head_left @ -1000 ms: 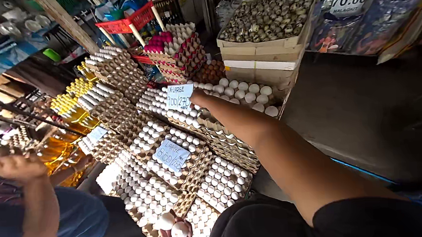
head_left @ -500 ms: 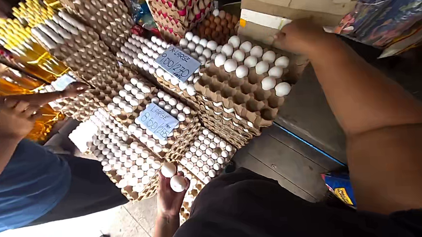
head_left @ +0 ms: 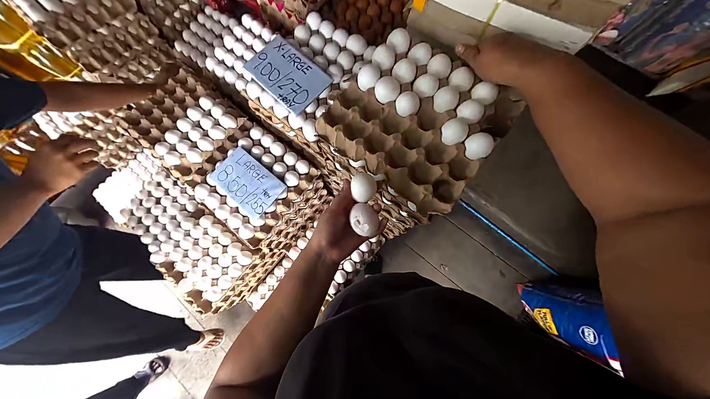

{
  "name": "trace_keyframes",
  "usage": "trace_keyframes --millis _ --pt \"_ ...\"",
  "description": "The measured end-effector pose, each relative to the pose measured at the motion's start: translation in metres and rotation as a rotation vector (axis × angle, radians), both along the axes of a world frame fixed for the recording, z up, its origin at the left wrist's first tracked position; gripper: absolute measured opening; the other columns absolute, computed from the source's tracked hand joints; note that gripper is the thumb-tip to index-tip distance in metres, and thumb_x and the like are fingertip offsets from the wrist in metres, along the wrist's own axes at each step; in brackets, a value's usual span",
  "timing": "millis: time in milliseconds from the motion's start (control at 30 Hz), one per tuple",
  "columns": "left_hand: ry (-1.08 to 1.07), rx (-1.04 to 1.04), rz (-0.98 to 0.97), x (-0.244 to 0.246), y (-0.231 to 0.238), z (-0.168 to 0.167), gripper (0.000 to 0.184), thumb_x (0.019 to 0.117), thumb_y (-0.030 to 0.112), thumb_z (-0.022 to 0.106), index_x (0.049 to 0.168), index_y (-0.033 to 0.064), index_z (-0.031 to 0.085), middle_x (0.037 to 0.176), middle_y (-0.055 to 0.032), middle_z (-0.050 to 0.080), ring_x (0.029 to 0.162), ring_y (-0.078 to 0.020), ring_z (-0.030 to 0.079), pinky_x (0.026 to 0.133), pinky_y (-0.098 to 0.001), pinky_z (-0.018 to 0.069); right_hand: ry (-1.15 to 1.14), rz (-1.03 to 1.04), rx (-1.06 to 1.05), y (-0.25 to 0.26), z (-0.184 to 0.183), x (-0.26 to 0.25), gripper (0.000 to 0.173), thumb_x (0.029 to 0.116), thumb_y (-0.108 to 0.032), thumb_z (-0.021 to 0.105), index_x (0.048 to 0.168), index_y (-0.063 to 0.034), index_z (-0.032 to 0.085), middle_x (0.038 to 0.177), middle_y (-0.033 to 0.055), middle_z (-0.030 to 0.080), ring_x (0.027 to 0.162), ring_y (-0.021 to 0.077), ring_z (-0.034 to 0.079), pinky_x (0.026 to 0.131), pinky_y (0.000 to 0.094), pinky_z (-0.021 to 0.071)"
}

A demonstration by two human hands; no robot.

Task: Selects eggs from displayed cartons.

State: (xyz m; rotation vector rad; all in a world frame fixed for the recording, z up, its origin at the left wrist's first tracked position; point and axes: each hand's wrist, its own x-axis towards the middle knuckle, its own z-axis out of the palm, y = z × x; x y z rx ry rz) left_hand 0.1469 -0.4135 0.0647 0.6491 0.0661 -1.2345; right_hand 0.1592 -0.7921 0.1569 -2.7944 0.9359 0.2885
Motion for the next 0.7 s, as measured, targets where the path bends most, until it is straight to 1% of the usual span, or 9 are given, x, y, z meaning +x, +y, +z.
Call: trace_keyframes --millis 67,133,200,267,367,533,567,633,700 --pt "0.021 -0.019 -0.018 -0.002 -0.009 0.002 0.057 0.1078 0.056 0.033 0.133 0.0103 0.057 0.102 -0.011 0.065 0.083 -0.0202 0.068 0.08 -0.0375 0.0604 0.046 0.02 -0.011 0.003 0.001 0.006 0.088 0.1096 -0.06 0.017 0.121 0.0141 0.063 0.131 0.0393 0.059 0.131 0.0555 0.052 0.103 0.0771 0.0371" --pt "0.027 -0.024 -0.025 -0.004 -0.015 0.003 0.059 0.108 0.056 0.031 0.134 0.0095 0.056 0.102 -0.0119 0.065 0.082 -0.0203 0.068 0.079 -0.037 0.0608 0.095 0.026 0.003 0.002 0.0 0.013 0.088 0.1093 -0.061 0.014 0.125 0.0121 0.062 0.135 0.0375 0.058 0.133 0.0538 0.052 0.105 0.0762 0.036" --pt "0.015 -0.045 -0.028 -0.005 -0.019 0.004 0.058 0.1081 0.056 0.031 0.134 0.0099 0.056 0.106 -0.0125 0.066 0.082 -0.0199 0.068 0.077 -0.0357 0.0609 0.128 0.034 0.041 -0.001 -0.001 0.02 0.088 0.1102 -0.058 0.013 0.129 0.0138 0.059 0.139 0.0378 0.055 0.137 0.0535 0.049 0.108 0.075 0.0334" --pt "0.029 -0.055 -0.019 -0.006 -0.022 0.005 0.059 0.1082 0.056 0.03 0.134 0.009 0.056 0.105 -0.0138 0.065 0.081 -0.0212 0.068 0.077 -0.0362 0.061 0.123 0.043 0.074 -0.009 -0.004 0.026 0.087 0.1105 -0.057 0.012 0.131 0.0146 0.058 0.14 0.0385 0.053 0.137 0.0534 0.048 0.108 0.0751 0.0326" --pt "0.045 -0.072 -0.013 -0.004 -0.026 0.006 0.06 0.108 0.056 0.03 0.134 0.0084 0.055 0.103 -0.0144 0.065 0.081 -0.0219 0.068 0.076 -0.0365 0.0611 0.106 0.046 0.078 -0.013 -0.007 0.03 0.085 0.1114 -0.055 0.013 0.129 0.015 0.058 0.138 0.0388 0.055 0.135 0.0542 0.05 0.107 0.075 0.0345" --pt "0.029 -0.072 -0.004 0.002 -0.035 0.014 0.06 0.1079 0.056 0.03 0.135 0.0088 0.056 0.105 -0.0141 0.065 0.08 -0.0211 0.068 0.075 -0.0351 0.0603 0.081 -0.012 0.183 -0.01 0.001 0.027 0.077 0.113 -0.05 0.016 0.136 0.0138 0.054 0.142 0.0387 0.051 0.136 0.0542 0.048 0.107 0.0736 0.0356" --pt "0.016 -0.08 -0.003 0.003 -0.036 0.014 0.06 0.1079 0.056 0.03 0.136 0.0093 0.056 0.109 -0.014 0.065 0.082 -0.0205 0.068 0.076 -0.0346 0.0603 0.091 -0.009 0.178 -0.011 0.001 0.028 0.073 0.1139 -0.046 0.018 0.135 0.0139 0.054 0.141 0.0385 0.052 0.134 0.0544 0.049 0.106 0.0736 0.0368" --pt "-0.008 -0.079 0.015 0.006 -0.036 0.015 0.059 0.108 0.056 0.031 0.135 0.0096 0.056 0.11 -0.0137 0.065 0.083 -0.0203 0.068 0.076 -0.0349 0.0605 0.139 0.009 0.132 -0.005 0.01 0.028 0.066 0.1154 -0.038 0.021 0.132 0.016 0.055 0.139 0.0387 0.053 0.133 0.0536 0.051 0.104 0.072 0.0386" --pt "-0.012 -0.089 0.029 0.008 -0.035 0.015 0.058 0.1076 0.055 0.034 0.135 0.0098 0.055 0.108 -0.0144 0.065 0.083 -0.0215 0.068 0.077 -0.0361 0.0609 0.153 0.001 0.099 0.002 0.023 0.026 0.059 0.1154 -0.031 0.025 0.124 0.0171 0.058 0.135 0.0379 0.055 0.128 0.0513 0.055 0.101 0.0689 0.0419"
